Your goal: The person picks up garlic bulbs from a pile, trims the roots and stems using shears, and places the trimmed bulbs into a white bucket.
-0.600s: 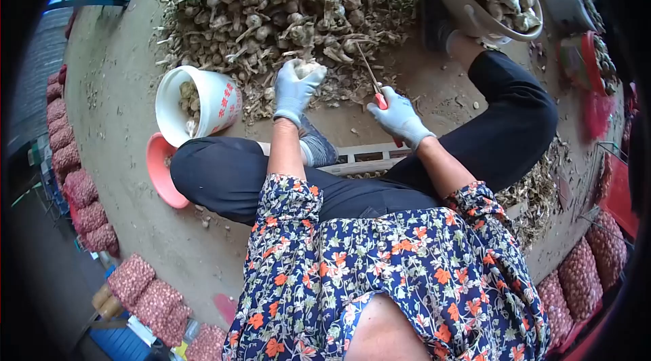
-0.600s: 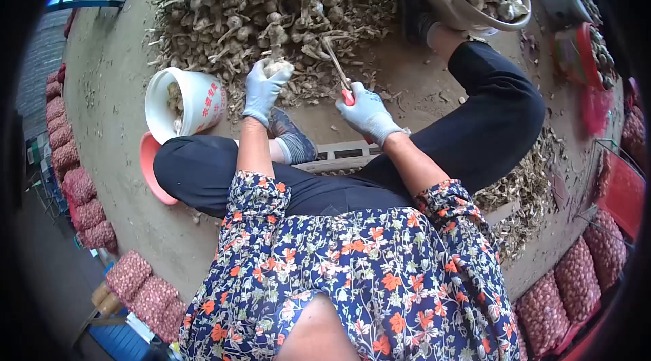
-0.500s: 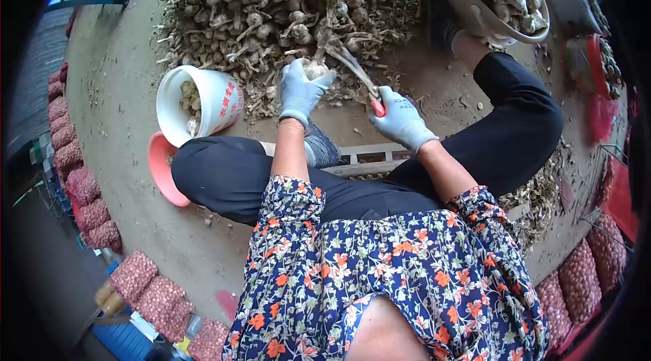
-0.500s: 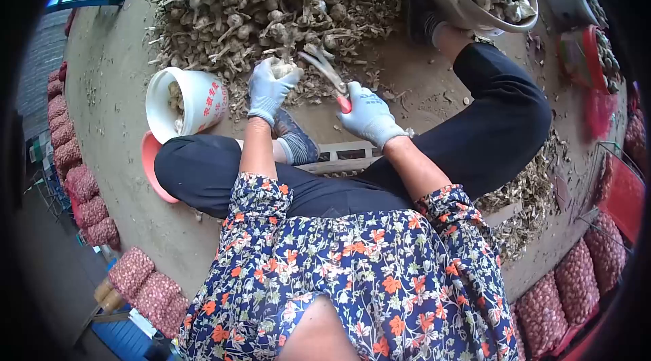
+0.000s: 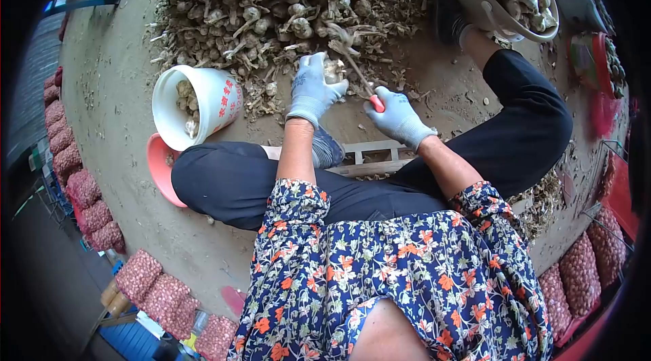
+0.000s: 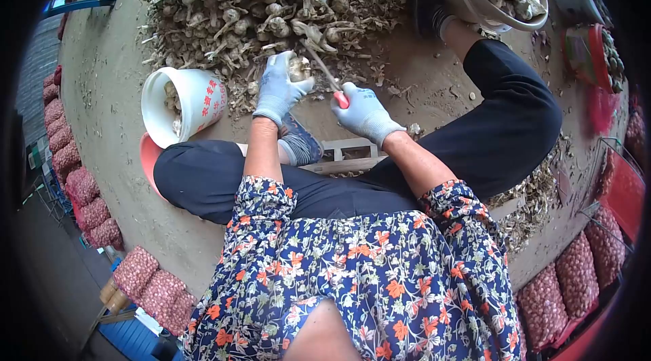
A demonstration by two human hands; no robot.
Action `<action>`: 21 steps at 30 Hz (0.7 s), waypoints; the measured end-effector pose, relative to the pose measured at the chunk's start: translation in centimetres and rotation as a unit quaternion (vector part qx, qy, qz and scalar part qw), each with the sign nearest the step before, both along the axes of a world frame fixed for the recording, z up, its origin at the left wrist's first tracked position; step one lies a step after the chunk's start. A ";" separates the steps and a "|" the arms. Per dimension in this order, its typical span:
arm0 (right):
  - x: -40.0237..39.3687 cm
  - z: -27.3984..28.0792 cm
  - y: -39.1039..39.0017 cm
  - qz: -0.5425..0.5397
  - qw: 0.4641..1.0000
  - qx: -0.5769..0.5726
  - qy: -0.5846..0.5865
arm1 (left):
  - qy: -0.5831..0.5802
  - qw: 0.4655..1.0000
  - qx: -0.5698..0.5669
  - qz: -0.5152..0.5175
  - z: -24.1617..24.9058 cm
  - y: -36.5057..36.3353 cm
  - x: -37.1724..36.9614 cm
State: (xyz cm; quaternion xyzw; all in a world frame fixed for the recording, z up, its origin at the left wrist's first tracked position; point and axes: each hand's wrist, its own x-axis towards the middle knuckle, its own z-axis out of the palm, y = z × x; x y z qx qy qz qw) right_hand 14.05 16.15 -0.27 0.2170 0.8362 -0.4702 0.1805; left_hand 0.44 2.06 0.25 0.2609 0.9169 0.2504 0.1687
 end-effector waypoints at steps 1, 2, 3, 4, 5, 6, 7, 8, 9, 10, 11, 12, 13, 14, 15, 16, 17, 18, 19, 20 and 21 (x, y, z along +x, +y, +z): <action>0.1 0.1 -0.4 -0.045 0.998 -0.031 -0.015 | -0.001 1.000 -0.002 0.003 -1.0 -0.3 0.0; 0.3 0.3 -0.4 -0.055 0.998 -0.020 -0.009 | -0.076 0.992 0.077 0.065 -1.9 -0.6 -0.1; 0.2 0.2 -0.3 -0.050 0.999 -0.019 -0.003 | -0.145 0.969 0.158 0.125 -2.5 -0.7 -0.4; 0.5 0.1 -0.2 -0.043 0.999 -0.016 -0.016 | -0.277 0.878 0.340 0.189 -2.4 -0.3 -0.1; 1.1 0.1 -0.4 -0.038 0.999 -0.016 -0.034 | -0.431 0.729 0.500 0.183 -3.8 -1.1 -0.4; 1.5 0.2 -0.5 -0.029 0.998 -0.028 -0.056 | -0.465 0.658 0.546 0.229 -3.5 -1.5 0.0; 1.8 0.5 -0.8 -0.028 0.998 -0.030 -0.057 | -0.494 0.581 0.587 0.271 -2.8 -1.5 0.2; 2.1 0.9 -1.2 -0.013 0.998 -0.021 -0.062 | -0.490 0.577 0.589 0.282 -3.3 -1.9 0.3; 2.2 1.2 -1.4 0.003 0.998 -0.013 -0.067 | -0.489 0.578 0.588 0.283 -3.7 -2.1 0.4; 2.3 1.3 -1.8 0.023 0.998 0.005 -0.055 | -0.473 0.574 0.592 0.311 -4.2 -2.3 0.6; 2.2 1.3 -2.2 0.023 0.998 0.003 -0.057 | -0.457 0.569 0.595 0.338 -4.6 -2.4 0.9; 2.0 1.5 -2.5 0.031 0.998 0.021 -0.040 | -0.454 0.581 0.596 0.319 -4.4 -2.4 1.2; 1.9 1.7 -3.0 0.038 0.998 0.037 -0.025 | -0.457 0.582 0.592 0.320 -4.4 -2.5 1.4; 1.8 2.1 -3.1 0.038 0.998 0.019 -0.038 | -0.442 0.598 0.604 0.287 -4.2 -2.8 1.5; 1.6 2.2 -3.0 0.038 0.998 0.016 -0.038 | -0.424 0.613 0.617 0.251 -4.2 -3.1 1.5; 1.5 2.2 -2.9 0.043 0.998 0.029 -0.027 | -0.426 0.594 0.653 0.200 -2.9 -2.9 1.3; 1.3 2.1 -2.7 0.049 0.998 0.041 -0.016 | -0.424 0.595 0.652 0.202 -1.8 -2.9 0.9; 1.1 2.1 -2.4 0.057 0.997 0.057 -0.009 | -0.434 0.642 0.610 0.165 -1.3 -3.3 0.6; 0.9 2.2 -2.2 0.063 0.995 0.071 -0.009 | -0.444 0.685 0.563 0.129 -0.8 -3.8 0.4; 0.8 2.2 -1.9 0.074 0.993 0.094 0.004 | -0.428 0.726 0.525 0.123 -0.5 -4.0 0.4; 0.7 2.3 -1.7 0.085 0.989 0.116 0.017 | -0.412 0.770 0.473 0.118 0.0 -4.2 0.4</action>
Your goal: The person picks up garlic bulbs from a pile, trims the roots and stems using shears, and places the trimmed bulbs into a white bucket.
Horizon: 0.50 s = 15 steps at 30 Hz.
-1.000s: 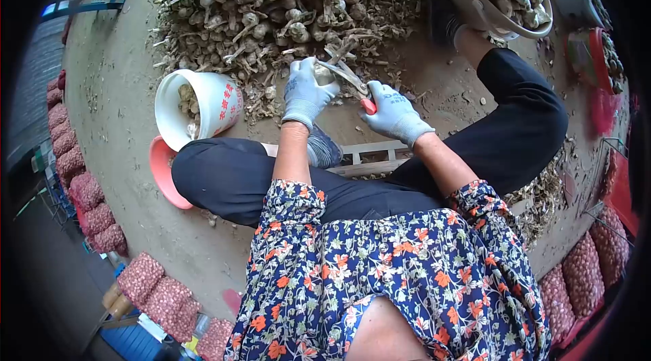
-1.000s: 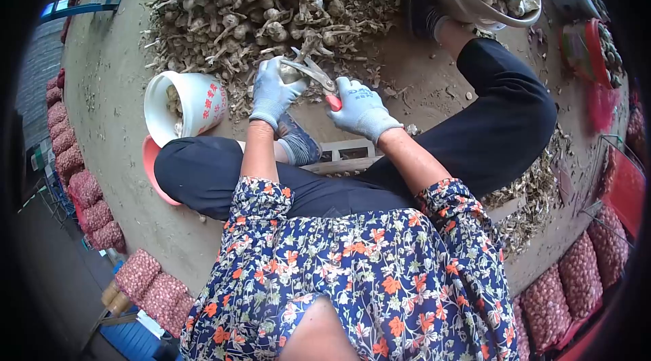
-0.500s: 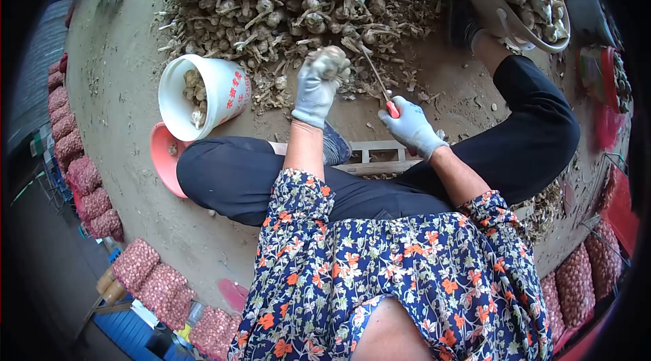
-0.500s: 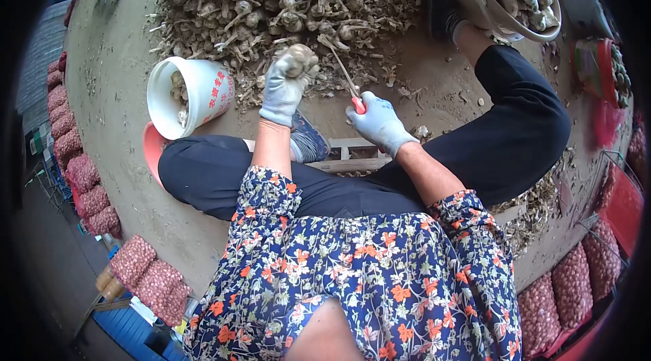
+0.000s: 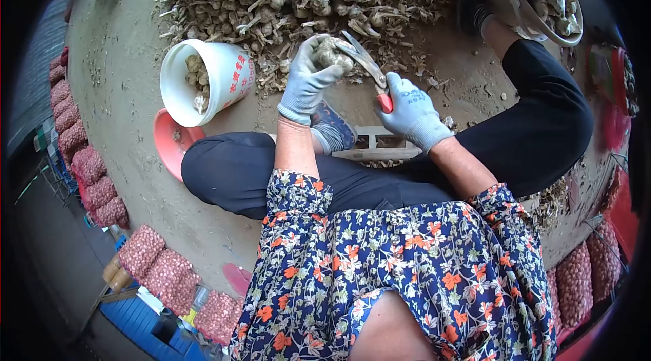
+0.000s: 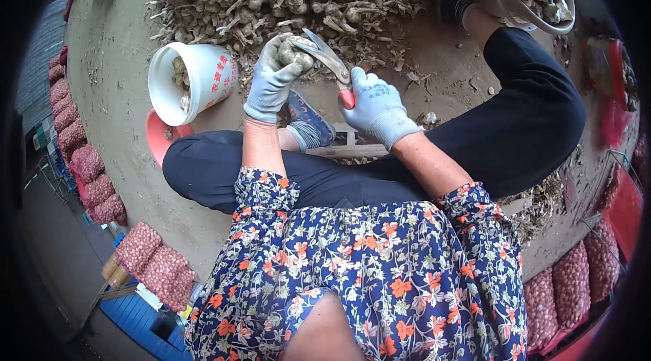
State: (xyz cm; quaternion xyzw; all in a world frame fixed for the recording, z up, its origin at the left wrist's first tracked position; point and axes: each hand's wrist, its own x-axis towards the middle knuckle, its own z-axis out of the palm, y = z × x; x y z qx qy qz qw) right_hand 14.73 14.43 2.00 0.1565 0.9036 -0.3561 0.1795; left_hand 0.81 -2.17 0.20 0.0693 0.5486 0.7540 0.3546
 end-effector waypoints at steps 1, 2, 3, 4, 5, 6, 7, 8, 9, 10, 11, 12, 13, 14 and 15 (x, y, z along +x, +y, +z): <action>-0.2 0.1 0.2 0.013 1.000 0.017 -0.003 | 0.021 0.999 -0.044 -0.012 0.4 -0.1 -0.1; -0.4 0.4 0.6 0.033 0.999 0.032 -0.003 | 0.043 0.995 -0.085 -0.025 0.6 0.0 -0.2; -0.4 0.6 0.8 0.043 0.998 0.048 -0.004 | 0.039 0.995 -0.085 -0.026 0.5 0.1 -0.2; -0.4 0.7 0.9 0.054 0.997 0.064 -0.005 | 0.050 0.995 -0.086 -0.005 0.3 0.1 -0.3; -0.1 1.0 0.9 0.054 0.997 0.062 -0.008 | 0.062 0.994 -0.087 0.016 0.2 0.1 -0.3; 0.2 1.2 0.9 0.062 0.993 0.097 0.015 | 0.059 0.994 -0.089 0.016 0.5 0.1 -0.3; 0.3 1.3 0.8 0.069 0.988 0.132 0.039 | 0.091 0.990 -0.108 0.017 0.6 0.4 -0.2; 0.3 1.3 0.7 0.069 0.989 0.130 0.036 | 0.121 0.984 -0.127 0.016 0.7 0.7 0.1; 0.2 1.1 0.5 0.065 0.989 0.134 0.025 | 0.122 0.982 -0.144 0.015 0.7 1.3 0.7; 0.1 0.9 0.4 0.062 0.988 0.138 0.011 | 0.179 0.967 -0.182 0.009 -0.1 1.4 1.0; 0.1 0.6 0.5 0.068 0.988 0.141 0.003 | 0.197 0.954 -0.225 0.004 -0.4 1.4 1.0; 0.0 0.5 0.5 0.068 0.988 0.138 -0.001 | 0.217 0.939 -0.267 -0.002 -0.3 1.5 1.0; 0.0 0.4 0.6 0.075 0.988 0.133 -0.001 | 0.214 0.939 -0.270 -0.004 0.0 1.5 1.0; 0.0 0.2 0.8 0.083 0.988 0.132 0.000 | 0.220 0.936 -0.276 -0.016 0.2 1.6 0.9; 0.0 0.1 0.8 0.091 0.986 0.139 -0.007 | 0.225 0.932 -0.282 -0.028 0.2 1.7 1.0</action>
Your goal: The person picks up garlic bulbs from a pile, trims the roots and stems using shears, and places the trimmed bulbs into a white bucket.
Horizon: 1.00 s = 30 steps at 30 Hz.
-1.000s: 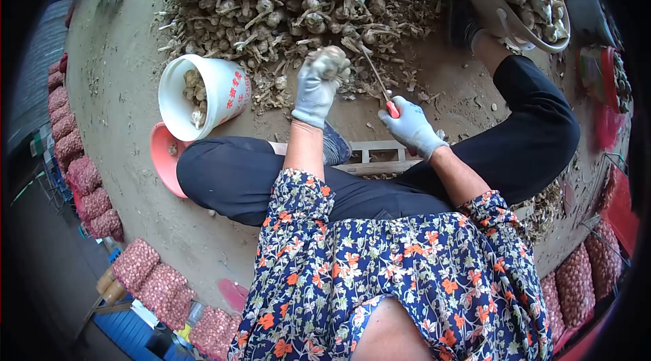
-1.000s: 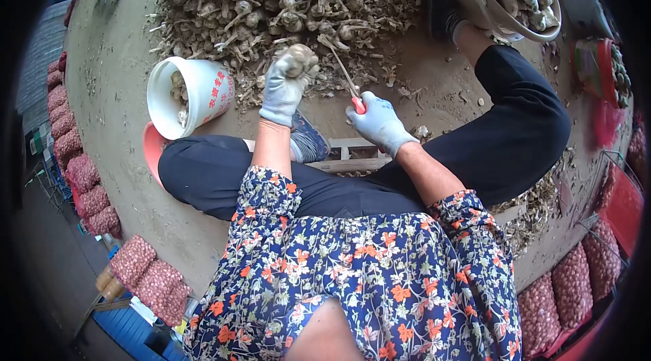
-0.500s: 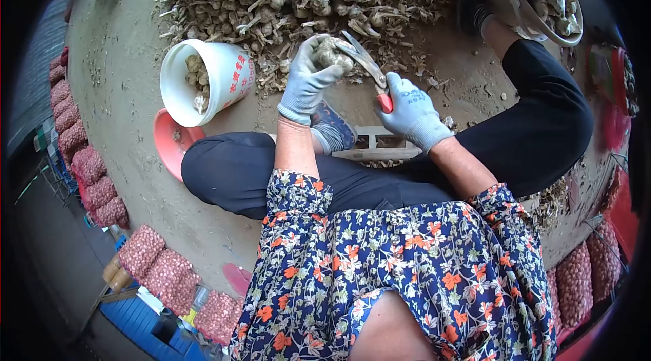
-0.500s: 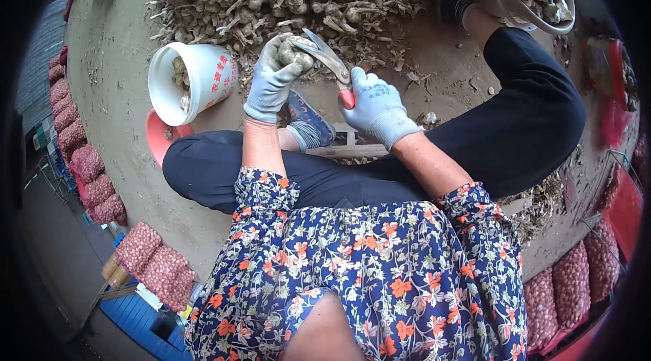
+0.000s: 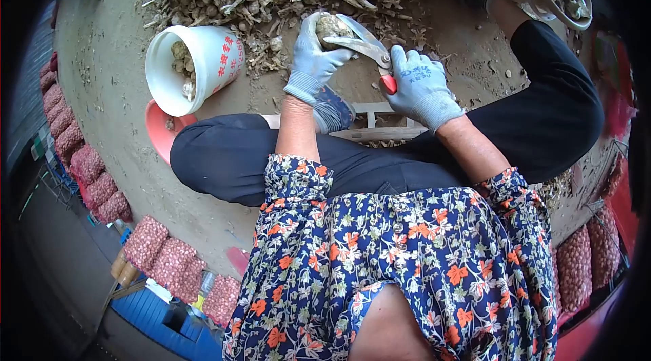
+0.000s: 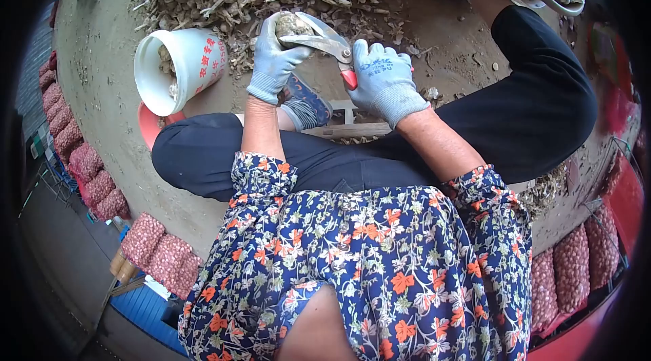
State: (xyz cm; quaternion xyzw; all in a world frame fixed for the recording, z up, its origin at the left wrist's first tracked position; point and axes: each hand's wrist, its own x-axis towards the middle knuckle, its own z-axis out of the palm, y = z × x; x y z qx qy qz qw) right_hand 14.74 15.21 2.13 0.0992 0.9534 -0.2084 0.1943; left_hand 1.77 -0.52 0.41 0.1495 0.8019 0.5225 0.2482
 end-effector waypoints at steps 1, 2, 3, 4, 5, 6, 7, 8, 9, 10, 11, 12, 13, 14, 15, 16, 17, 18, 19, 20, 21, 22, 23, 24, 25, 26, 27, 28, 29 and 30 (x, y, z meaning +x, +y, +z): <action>0.3 0.3 0.1 -0.002 1.000 0.000 -0.003 | -0.003 1.000 0.000 -0.002 -0.1 0.1 0.5; 0.1 0.6 0.1 0.000 0.999 -0.005 -0.033 | 0.002 1.000 0.022 -0.001 -0.5 0.1 0.9; 0.0 0.7 0.2 0.002 0.998 -0.011 -0.062 | 0.008 0.999 0.043 0.000 -0.7 0.1 1.1; -0.1 0.5 0.3 0.001 0.998 -0.012 -0.062 | -0.009 0.999 0.037 -0.002 -0.7 0.1 1.1; -0.2 0.2 0.4 0.012 0.997 -0.016 -0.078 | -0.010 0.999 0.035 -0.004 -1.0 0.1 1.1; -0.2 0.0 0.4 0.024 0.995 -0.021 -0.096 | -0.015 1.000 0.022 -0.008 -1.1 0.1 1.1; -0.1 -0.4 0.6 0.024 0.995 -0.023 -0.098 | -0.019 1.000 0.009 -0.011 -1.2 0.0 1.1; 0.0 -1.0 0.8 0.022 0.994 -0.046 -0.101 | -0.054 0.998 0.020 -0.020 -1.1 -0.2 1.1; 0.0 -1.3 0.9 0.020 0.992 -0.068 -0.105 | -0.055 0.998 0.019 -0.021 -2.1 -0.4 1.1; 0.1 -1.6 0.9 0.019 0.991 -0.070 -0.109 | -0.100 0.994 0.052 -0.008 -3.5 -0.7 1.0; 0.2 -2.0 0.9 0.019 0.991 -0.071 -0.110 | -0.146 0.986 0.084 0.006 -4.8 -1.3 1.2; 0.2 -2.5 1.0 0.007 0.987 -0.083 -0.135 | -0.161 0.983 0.086 0.007 -4.2 -1.5 1.1; 0.3 -2.9 1.2 -0.007 0.983 -0.094 -0.157 | -0.160 0.983 0.087 0.007 -4.0 -1.4 0.9; 0.4 -3.3 1.2 0.002 0.982 -0.092 -0.167 | -0.173 0.980 0.094 -0.009 -3.6 -1.4 0.7; 1.0 -3.6 0.9 0.003 0.982 -0.092 -0.167 | -0.188 0.977 0.100 -0.025 -3.6 -1.6 0.8; 1.3 -4.0 0.8 -0.044 0.981 -0.102 -0.161 | -0.188 0.976 0.114 0.000 -4.0 -1.8 0.9; 1.1 -4.4 1.0 -0.089 0.978 -0.111 -0.150 | -0.179 0.977 0.119 0.003 -4.1 -2.0 0.4; 1.0 -4.4 1.1 -0.118 0.974 -0.121 -0.150 | -0.118 0.988 0.088 0.038 -3.5 -2.3 0.1; 1.2 -4.4 1.0 -0.116 0.975 -0.122 -0.145 | -0.057 0.994 0.055 0.072 -2.4 -2.7 0.0; 1.4 -4.3 0.9 -0.147 0.967 -0.147 -0.146 | 0.022 0.989 0.046 0.141 -1.2 -2.9 -0.7; 1.3 -4.1 1.0 -0.178 0.958 -0.172 -0.144 | 0.132 0.964 0.031 0.230 -2.9 -4.9 -3.0; 1.4 -3.7 1.0 -0.188 0.954 -0.174 -0.154 | 0.170 0.930 0.040 0.323 -1.5 -6.9 -5.1; 1.3 -3.2 0.9 -0.187 0.953 -0.173 -0.166 | 0.202 0.887 0.048 0.413 0.1 -9.5 -7.0; 1.3 -3.2 0.7 -0.185 0.953 -0.173 -0.167 | 0.280 0.839 -0.008 0.467 1.0 -12.4 -9.0; 1.1 -3.4 0.6 -0.182 0.953 -0.173 -0.166 | 0.272 0.760 -0.295 0.512 5.5 -11.9 -8.8; 0.9 -3.6 0.4 -0.177 0.955 -0.175 -0.164 | 0.219 0.648 -0.505 0.526 6.4 -11.6 -9.8; 0.5 -3.5 0.3 -0.178 0.954 -0.177 -0.163 | 0.221 0.648 -0.506 0.525 6.1 -11.1 -10.4; -0.1 -3.4 0.2 -0.169 0.953 -0.178 -0.178 | 0.281 0.643 -0.571 0.427 5.4 -10.1 -11.1; 0.0 -2.0 -0.1 -0.161 0.952 -0.178 -0.190 | 0.336 0.626 -0.625 0.323 5.9 -9.0 -11.1; -0.3 -1.9 -0.2 -0.172 0.950 -0.183 -0.184 | 0.271 0.816 -0.403 0.313 4.8 -6.6 -11.2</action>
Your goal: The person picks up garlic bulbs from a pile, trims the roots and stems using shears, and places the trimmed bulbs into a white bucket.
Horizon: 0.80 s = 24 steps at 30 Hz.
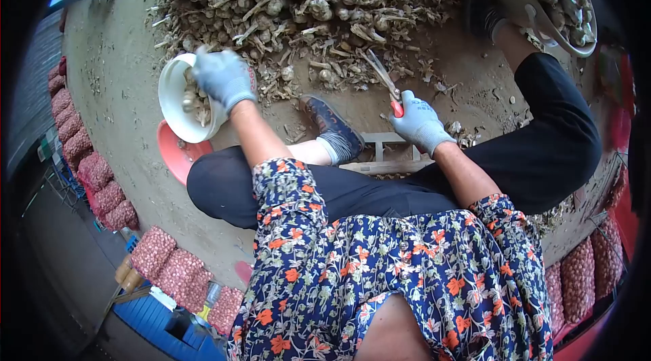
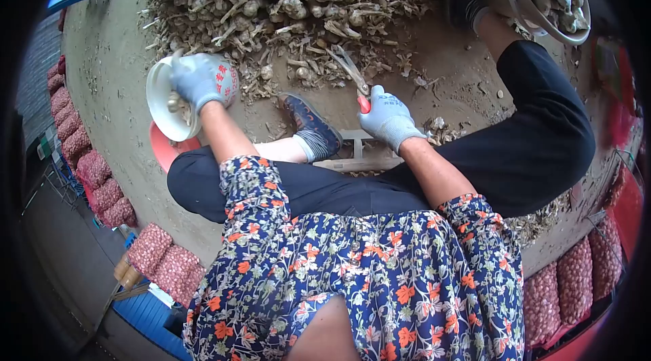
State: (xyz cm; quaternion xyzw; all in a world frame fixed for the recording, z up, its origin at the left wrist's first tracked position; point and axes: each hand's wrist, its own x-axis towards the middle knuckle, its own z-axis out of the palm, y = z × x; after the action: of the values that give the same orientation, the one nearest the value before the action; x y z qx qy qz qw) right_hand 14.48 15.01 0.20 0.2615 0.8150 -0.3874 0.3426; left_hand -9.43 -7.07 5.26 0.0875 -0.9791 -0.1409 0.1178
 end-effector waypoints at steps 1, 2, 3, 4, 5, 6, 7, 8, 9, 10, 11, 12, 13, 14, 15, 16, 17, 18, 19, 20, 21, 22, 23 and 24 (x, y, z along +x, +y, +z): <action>-0.2 -0.4 0.0 -0.003 1.000 -0.002 -0.006 | -0.039 0.955 0.276 -0.102 -1.6 2.6 -0.7; -0.2 -0.7 0.1 -0.006 1.000 0.001 -0.006 | 0.094 0.965 0.149 -0.196 -7.4 3.3 -3.0; -0.2 -1.0 0.1 -0.009 1.000 0.003 -0.007 | -0.104 0.926 0.353 -0.083 -7.9 7.2 -2.9; -0.5 -1.4 0.3 -0.011 1.000 0.000 -0.008 | -0.077 0.953 0.278 -0.091 -11.2 9.6 -4.2; -1.0 -1.4 0.5 -0.026 0.999 -0.011 -0.030 | -0.048 0.973 0.201 -0.099 -14.0 11.5 -5.3; -0.9 0.3 0.0 -0.044 0.998 -0.020 -0.051 | -0.131 0.969 0.184 -0.099 -12.6 12.7 -5.2; -0.8 -0.6 0.2 -0.042 0.998 -0.013 -0.040 | -0.213 0.958 0.165 -0.097 -12.8 14.7 -5.7; -0.8 -1.2 0.4 -0.038 0.999 -0.012 -0.031 | -0.272 0.959 0.047 -0.063 -13.5 16.0 -6.8; -0.8 -1.3 0.4 -0.032 0.999 -0.012 -0.022 | -0.324 0.942 0.049 -0.069 -13.0 16.2 -7.6; -0.9 -1.5 0.6 -0.034 0.999 -0.012 -0.022 | -0.362 0.917 0.122 -0.112 -15.9 14.8 -9.6; -1.0 -1.7 0.7 -0.033 0.999 -0.015 -0.020 | -0.397 0.884 0.191 -0.154 -18.9 13.5 -11.2; -1.2 -1.9 0.7 -0.033 0.999 -0.019 -0.015 | -0.385 0.854 0.305 -0.174 -16.6 12.9 -10.0; -1.4 -0.8 0.1 -0.035 0.999 -0.020 -0.012 | -0.363 0.806 0.412 -0.219 -14.7 10.8 -8.8; -1.6 -0.9 0.3 -0.046 0.999 -0.020 0.001 | -0.360 0.767 0.484 -0.220 -13.0 10.1 -7.0; -1.7 -1.0 0.4 -0.057 0.998 -0.020 0.011 | -0.356 0.721 0.553 -0.217 -11.5 9.5 -5.2; -1.9 -0.6 0.5 -0.058 0.998 -0.005 0.039 | -0.349 0.713 0.557 -0.243 -10.8 8.7 -3.8; -2.2 -0.1 0.6 -0.052 0.997 0.008 0.057 | -0.341 0.705 0.562 -0.267 -10.2 8.1 -2.3; -2.4 0.0 0.7 -0.055 0.994 0.026 0.089 | -0.342 0.707 0.552 -0.281 -8.8 8.1 -0.9; -2.6 0.2 0.7 -0.058 0.990 0.045 0.123 | -0.329 0.700 0.569 -0.279 -7.8 8.3 0.5; -2.8 0.5 0.8 -0.035 0.985 0.074 0.150 | -0.336 0.717 0.539 -0.287 -6.5 8.3 1.6; -3.0 0.8 0.9 -0.013 0.979 0.103 0.177 | -0.342 0.733 0.508 -0.296 -5.5 8.3 2.5; -3.1 1.2 1.0 0.023 0.972 0.134 0.192 | -0.297 0.770 0.441 -0.352 -4.8 8.3 3.4; -3.1 1.5 1.0 0.023 0.972 0.134 0.194 | -0.294 0.773 0.443 -0.345 -4.3 8.5 4.2; -3.1 1.7 0.8 0.044 0.962 0.157 0.217 | -0.291 0.794 0.393 -0.360 -4.0 8.4 4.7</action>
State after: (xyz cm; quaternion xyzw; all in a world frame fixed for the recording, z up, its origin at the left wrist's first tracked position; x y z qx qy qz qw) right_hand 11.34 15.77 1.94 0.1850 0.9311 -0.2868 0.1289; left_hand -4.77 1.35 1.23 -0.1954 -0.7882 -0.5137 -0.2768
